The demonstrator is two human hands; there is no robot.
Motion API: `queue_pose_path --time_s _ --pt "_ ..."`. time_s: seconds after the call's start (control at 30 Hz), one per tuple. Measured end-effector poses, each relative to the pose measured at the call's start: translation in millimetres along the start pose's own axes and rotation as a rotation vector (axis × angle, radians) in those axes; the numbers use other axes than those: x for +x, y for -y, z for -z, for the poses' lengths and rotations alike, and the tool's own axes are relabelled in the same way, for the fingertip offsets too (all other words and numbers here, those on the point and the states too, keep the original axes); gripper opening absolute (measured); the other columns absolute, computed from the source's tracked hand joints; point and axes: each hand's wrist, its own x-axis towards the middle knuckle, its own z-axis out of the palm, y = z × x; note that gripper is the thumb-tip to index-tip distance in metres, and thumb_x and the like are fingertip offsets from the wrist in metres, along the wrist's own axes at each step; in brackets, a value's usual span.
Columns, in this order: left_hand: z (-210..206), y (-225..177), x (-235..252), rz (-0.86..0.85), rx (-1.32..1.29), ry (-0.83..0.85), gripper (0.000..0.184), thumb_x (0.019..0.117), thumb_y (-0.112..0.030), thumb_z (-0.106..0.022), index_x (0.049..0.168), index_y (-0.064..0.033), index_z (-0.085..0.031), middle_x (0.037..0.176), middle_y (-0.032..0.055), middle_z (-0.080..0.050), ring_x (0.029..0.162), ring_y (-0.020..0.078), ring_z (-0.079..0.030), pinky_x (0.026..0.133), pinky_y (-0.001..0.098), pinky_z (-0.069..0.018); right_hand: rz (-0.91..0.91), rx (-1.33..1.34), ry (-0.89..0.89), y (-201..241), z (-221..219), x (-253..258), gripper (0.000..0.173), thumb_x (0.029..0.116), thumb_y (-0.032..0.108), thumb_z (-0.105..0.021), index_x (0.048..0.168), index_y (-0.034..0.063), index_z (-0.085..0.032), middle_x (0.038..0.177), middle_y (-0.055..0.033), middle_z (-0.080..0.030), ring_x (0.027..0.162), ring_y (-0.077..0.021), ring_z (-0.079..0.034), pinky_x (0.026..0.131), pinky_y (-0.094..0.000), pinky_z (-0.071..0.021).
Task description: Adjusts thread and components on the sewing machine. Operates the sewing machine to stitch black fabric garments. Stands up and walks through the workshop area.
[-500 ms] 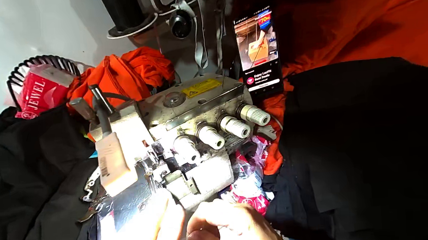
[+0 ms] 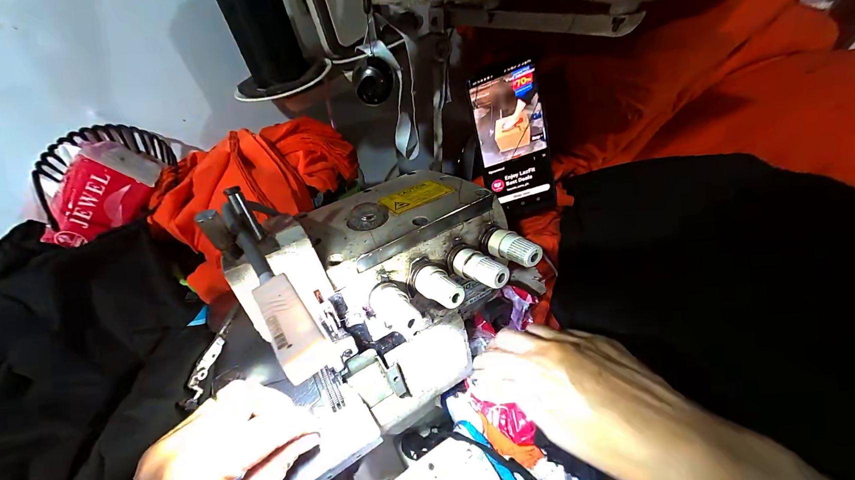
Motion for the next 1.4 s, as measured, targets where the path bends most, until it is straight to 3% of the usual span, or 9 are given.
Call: queue_pose_path --time_s 0.17,0.33,0.43,0.57,0.67,0.9,1.0,1.2,1.4 --pt "-5 -5 -4 0.196 -0.244 -0.091 0.015 0.0934 -0.020 -0.068 0.085 -0.0106 -0.076 0.083 -0.0054 -0.072 0.081 -0.0049 -0.066 0.073 0.0125 -0.0545 -0.072 -0.207 0.225 -15 -12 9 0.011 0.0832 0.004 -0.078 0.092 0.0100 -0.076 0.095 -0.0115 -0.069 0.089 -0.0327 -0.069 0.069 -0.0466 -0.0561" --pt "10 -35 -18 0.366 -0.481 -0.009 0.008 0.0904 -0.006 -0.071 0.083 -0.0040 -0.072 0.081 -0.0045 -0.070 0.072 -0.0033 -0.064 0.065 0.0156 -0.0552 0.054 -0.107 -0.058 -30 -19 3 0.003 0.0781 0.010 -0.076 0.081 0.0124 -0.075 0.084 -0.0086 -0.067 0.084 -0.0363 -0.068 0.065 -0.0557 -0.0552" --pt "15 -31 -24 0.374 -0.380 -0.071 0.004 0.0883 -0.004 -0.072 0.086 -0.0023 -0.075 0.086 -0.0020 -0.071 0.082 -0.0018 -0.065 0.074 0.0161 -0.0551 0.066 -0.099 -0.245 -29 2 -3 0.026 0.0907 0.030 -0.056 0.079 0.0140 -0.072 0.081 -0.0037 -0.068 0.081 -0.0299 -0.068 0.066 -0.0513 -0.0513" --pt "14 -16 -21 0.378 -0.230 -0.197 0.007 0.0884 -0.008 -0.071 0.088 -0.0104 -0.077 0.087 -0.0059 -0.070 0.080 -0.0025 -0.065 0.071 0.0135 -0.0555 -0.070 0.591 -0.084 27 45 -14 0.014 0.0941 0.014 -0.067 0.094 0.0013 -0.074 0.086 -0.0041 -0.071 0.083 -0.0056 -0.063 0.074 -0.0241 -0.0517" --pt "11 -13 -15 0.370 -0.164 -0.264 0.007 0.0882 -0.013 -0.070 0.086 -0.0131 -0.076 0.085 -0.0078 -0.069 0.075 -0.0039 -0.062 0.066 0.0108 -0.0522 -0.071 1.106 -0.010 72 21 1 0.012 0.0939 0.001 -0.063 0.100 -0.0074 -0.068 0.089 -0.0058 -0.070 0.082 0.0026 -0.062 0.076 -0.0148 -0.0519" --pt "5 -29 -7 0.258 -0.147 -0.166 0.008 0.0921 -0.009 -0.069 0.090 -0.0052 -0.076 0.094 0.0023 -0.073 0.087 -0.0012 -0.065 0.075 0.0135 -0.0538 -0.211 0.579 -0.496 108 -60 53 0.017 0.0882 0.029 -0.064 0.086 0.0138 -0.072 0.056 0.0084 -0.047 0.049 -0.0016 -0.045 0.047 -0.0200 -0.0382" --pt "-9 -33 -2 0.237 -0.060 -0.108 0.013 0.0933 -0.012 -0.068 0.090 -0.0050 -0.079 0.096 0.0065 -0.077 0.097 0.0050 -0.069 0.088 0.0204 -0.0538 -0.181 0.593 -0.489 106 -61 55 0.015 0.0881 0.028 -0.064 0.086 0.0160 -0.073 0.057 0.0094 -0.047 0.050 0.0000 -0.043 0.048 -0.0185 -0.0363" --pt "-21 -25 1 0.224 0.204 -0.129 0.017 0.0930 -0.019 -0.066 0.088 -0.0112 -0.080 0.086 0.0026 -0.077 0.085 0.0063 -0.068 0.077 0.0183 -0.0506 -0.039 0.576 -0.386 92 -59 29 0.026 0.0978 0.032 -0.064 0.093 0.0110 -0.079 0.074 -0.0034 -0.068 0.069 -0.0105 -0.062 0.064 -0.0269 -0.0502" --pt "-21 -9 7 0.194 0.232 -0.124 0.021 0.0932 -0.026 -0.064 0.085 -0.0138 -0.079 0.076 -0.0032 -0.071 0.071 -0.0029 -0.060 0.066 0.0130 -0.0467 -0.021 0.571 -0.333 92 -63 23 0.030 0.0993 0.039 -0.063 0.103 0.0128 -0.079 0.075 -0.0049 -0.067 0.071 -0.0147 -0.062 0.066 -0.0296 -0.0499"
